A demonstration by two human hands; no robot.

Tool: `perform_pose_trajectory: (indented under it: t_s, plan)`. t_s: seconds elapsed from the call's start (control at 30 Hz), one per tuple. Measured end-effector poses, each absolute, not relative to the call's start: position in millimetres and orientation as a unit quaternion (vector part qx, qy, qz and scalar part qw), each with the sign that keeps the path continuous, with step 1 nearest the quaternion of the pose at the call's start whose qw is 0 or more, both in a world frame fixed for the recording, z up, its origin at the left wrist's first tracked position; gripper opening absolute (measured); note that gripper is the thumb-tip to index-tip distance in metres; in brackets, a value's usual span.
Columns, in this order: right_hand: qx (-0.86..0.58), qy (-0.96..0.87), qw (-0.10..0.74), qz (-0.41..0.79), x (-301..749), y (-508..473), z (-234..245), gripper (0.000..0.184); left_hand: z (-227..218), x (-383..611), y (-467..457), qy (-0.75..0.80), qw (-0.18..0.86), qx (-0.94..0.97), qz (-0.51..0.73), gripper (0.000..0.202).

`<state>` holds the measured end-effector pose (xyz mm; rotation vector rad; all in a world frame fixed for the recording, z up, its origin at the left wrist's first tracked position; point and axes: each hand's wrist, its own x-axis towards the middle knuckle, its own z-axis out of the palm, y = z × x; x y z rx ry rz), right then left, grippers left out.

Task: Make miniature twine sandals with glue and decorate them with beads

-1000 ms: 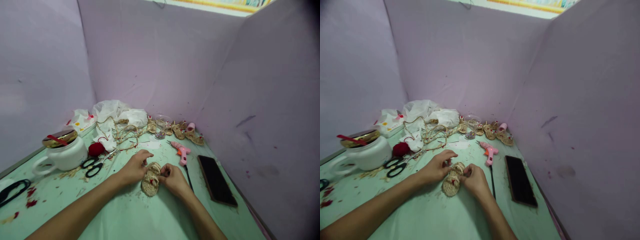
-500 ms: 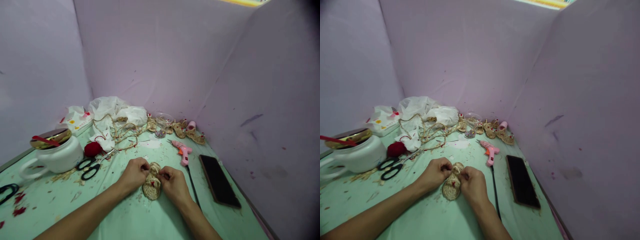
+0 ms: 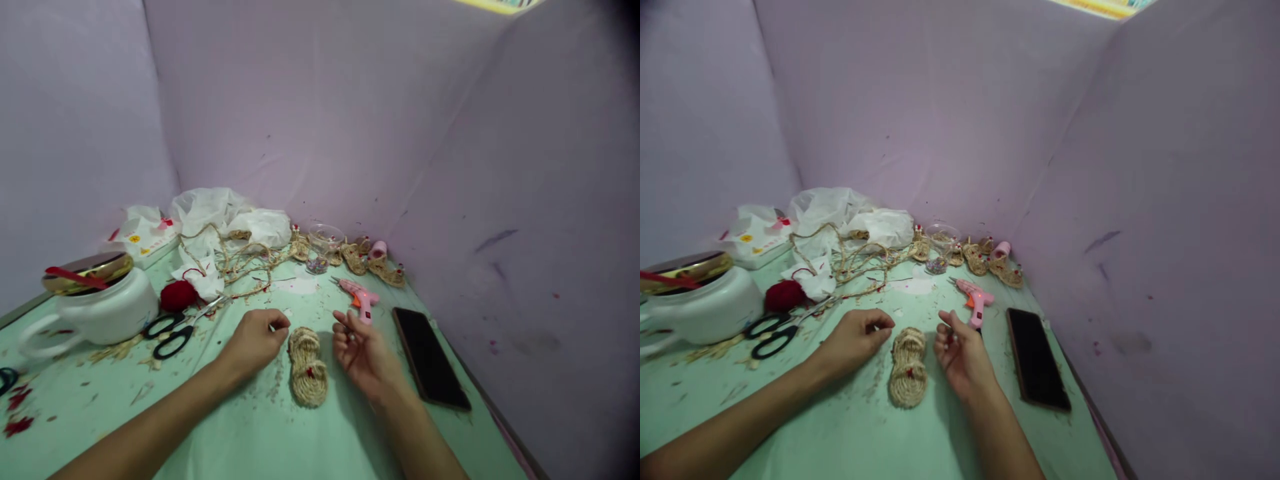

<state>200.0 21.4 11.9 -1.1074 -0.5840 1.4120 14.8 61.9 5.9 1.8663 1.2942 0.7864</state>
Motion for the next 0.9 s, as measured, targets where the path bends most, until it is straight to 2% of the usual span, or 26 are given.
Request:
perform_pose_trajectory:
  t_s: [0.2,0.47,0.7,0.9]
  plan:
    - [-0.368,-0.103,0.629,0.678,211.8,29.9,9.3,0.026,-4.6,13.8,69.4,0.513,0.380,0.693,0.335,0.016]
    - [-0.341,-0.052,0.624,0.701,205.8,27.7,15.1,0.030,-8.4,16.1,67.2,0.504,0.407,0.679,0.346,0.017]
    - [-0.353,-0.044,0.638,0.683,201.7,25.1,21.7,0.020,-11.4,16.2,69.2,0.495,0.419,0.683,0.336,0.017]
    - [-0.395,-0.046,0.659,0.638,201.6,28.5,8.5,0.015,-17.1,14.5,70.5,0.490,0.410,0.700,0.320,0.016]
